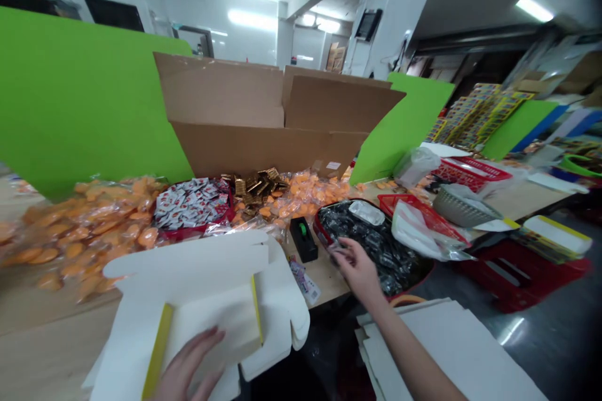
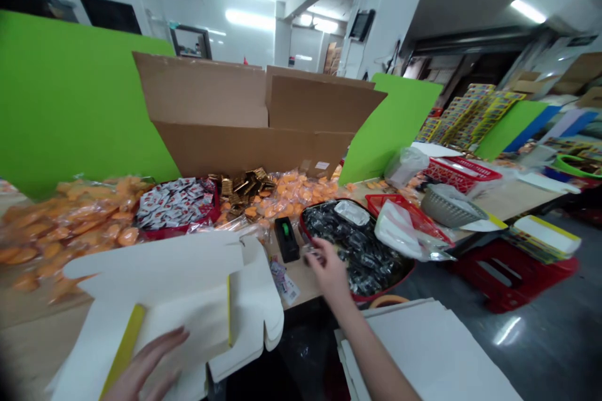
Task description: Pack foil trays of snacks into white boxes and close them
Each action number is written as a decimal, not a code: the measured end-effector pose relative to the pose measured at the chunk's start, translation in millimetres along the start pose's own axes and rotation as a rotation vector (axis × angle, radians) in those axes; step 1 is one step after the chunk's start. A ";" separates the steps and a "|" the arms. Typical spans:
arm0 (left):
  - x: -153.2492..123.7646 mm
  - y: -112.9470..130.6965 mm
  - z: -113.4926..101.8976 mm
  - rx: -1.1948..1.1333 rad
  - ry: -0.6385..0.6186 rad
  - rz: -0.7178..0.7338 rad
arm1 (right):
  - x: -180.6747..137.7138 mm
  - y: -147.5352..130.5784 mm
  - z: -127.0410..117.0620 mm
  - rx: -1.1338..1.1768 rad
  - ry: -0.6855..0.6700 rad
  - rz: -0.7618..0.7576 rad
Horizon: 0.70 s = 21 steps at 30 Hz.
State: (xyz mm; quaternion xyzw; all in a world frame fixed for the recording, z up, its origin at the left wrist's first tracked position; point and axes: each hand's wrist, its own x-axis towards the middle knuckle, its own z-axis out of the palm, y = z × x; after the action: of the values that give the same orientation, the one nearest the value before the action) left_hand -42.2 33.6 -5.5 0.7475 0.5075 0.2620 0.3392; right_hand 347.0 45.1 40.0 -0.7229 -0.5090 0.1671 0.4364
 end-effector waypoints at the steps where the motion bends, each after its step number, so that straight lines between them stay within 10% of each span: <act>1: 2.1 23.1 1.7 -0.134 -0.005 -0.064 | -17.9 -20.9 21.0 0.229 -0.100 -0.044; 5: 22.1 91.9 13.5 -0.720 -0.092 -0.320 | -92.1 -89.5 98.0 0.474 -0.321 -0.123; 9: 31.7 77.0 1.5 -0.727 0.069 -0.448 | -112.0 -97.6 116.9 0.249 -0.287 -0.336; 15: 34.8 8.0 -30.0 -0.239 0.219 -0.361 | -37.2 -33.5 93.2 -0.027 -0.142 -0.368; 21: 40.4 -20.2 3.5 0.046 0.015 -0.191 | 47.7 -6.4 91.3 -0.439 -0.111 -0.381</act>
State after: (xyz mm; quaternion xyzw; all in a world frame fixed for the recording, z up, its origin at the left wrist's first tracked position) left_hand -37.3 75.7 -21.4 0.7012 0.5851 0.2223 0.3415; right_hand 300.9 129.9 3.5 -0.6810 -0.6828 0.0074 0.2646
